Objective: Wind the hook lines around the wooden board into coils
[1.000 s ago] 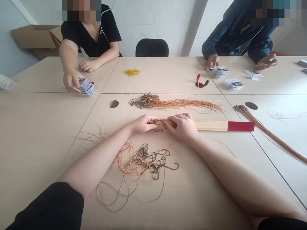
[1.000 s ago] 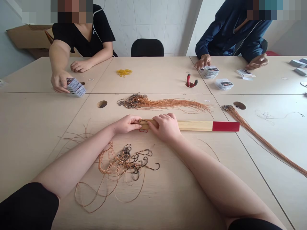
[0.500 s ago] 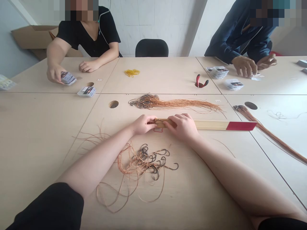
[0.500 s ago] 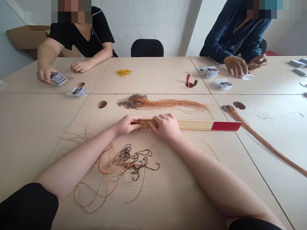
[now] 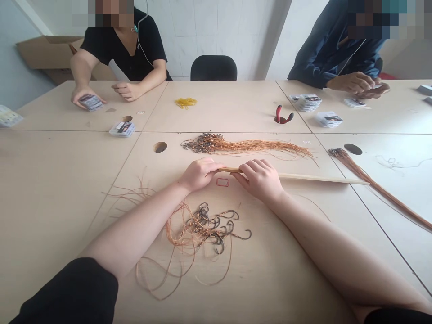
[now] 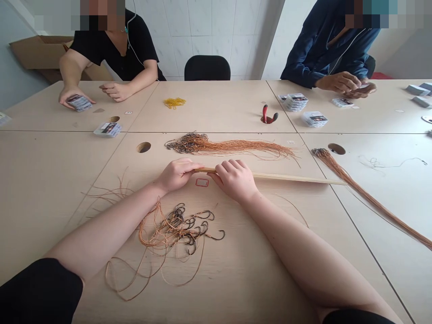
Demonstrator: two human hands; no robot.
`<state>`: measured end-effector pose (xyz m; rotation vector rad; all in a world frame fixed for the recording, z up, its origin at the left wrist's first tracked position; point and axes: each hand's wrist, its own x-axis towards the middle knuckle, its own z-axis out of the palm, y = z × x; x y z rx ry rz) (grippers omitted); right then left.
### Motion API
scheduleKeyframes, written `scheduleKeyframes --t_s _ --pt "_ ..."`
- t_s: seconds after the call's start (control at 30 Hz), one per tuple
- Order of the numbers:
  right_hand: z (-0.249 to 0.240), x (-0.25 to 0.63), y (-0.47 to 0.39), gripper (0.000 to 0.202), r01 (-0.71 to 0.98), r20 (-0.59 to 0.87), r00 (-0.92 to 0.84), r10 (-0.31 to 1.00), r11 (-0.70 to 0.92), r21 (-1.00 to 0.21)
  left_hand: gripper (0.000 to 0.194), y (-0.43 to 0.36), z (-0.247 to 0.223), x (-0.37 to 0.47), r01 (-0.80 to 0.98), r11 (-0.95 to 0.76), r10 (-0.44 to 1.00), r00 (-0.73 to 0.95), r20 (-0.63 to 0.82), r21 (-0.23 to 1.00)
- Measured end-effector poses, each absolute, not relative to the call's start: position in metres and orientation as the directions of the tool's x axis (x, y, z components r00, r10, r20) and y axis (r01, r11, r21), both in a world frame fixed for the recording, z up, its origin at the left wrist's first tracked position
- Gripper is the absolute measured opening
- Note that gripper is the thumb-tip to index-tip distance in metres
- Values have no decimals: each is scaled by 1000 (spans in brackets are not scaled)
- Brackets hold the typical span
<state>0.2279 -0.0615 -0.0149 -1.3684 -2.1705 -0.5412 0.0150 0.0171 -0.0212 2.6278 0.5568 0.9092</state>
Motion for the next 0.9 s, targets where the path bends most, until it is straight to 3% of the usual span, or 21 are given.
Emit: scheduleKeyframes --t_s 0.4,0.77,0.9 --pt "-16 228 -63 27 912 622 -351 700 407 57 29 15 -19 14 245 -897 423 715 556 367" --pt "-15 228 -65 26 912 617 -351 704 408 53 38 14 -12 11 218 -966 256 734 629 139" --pt "-15 227 -64 26 913 621 -347 702 404 53 39 14 -13 11 228 -965 258 736 626 130"
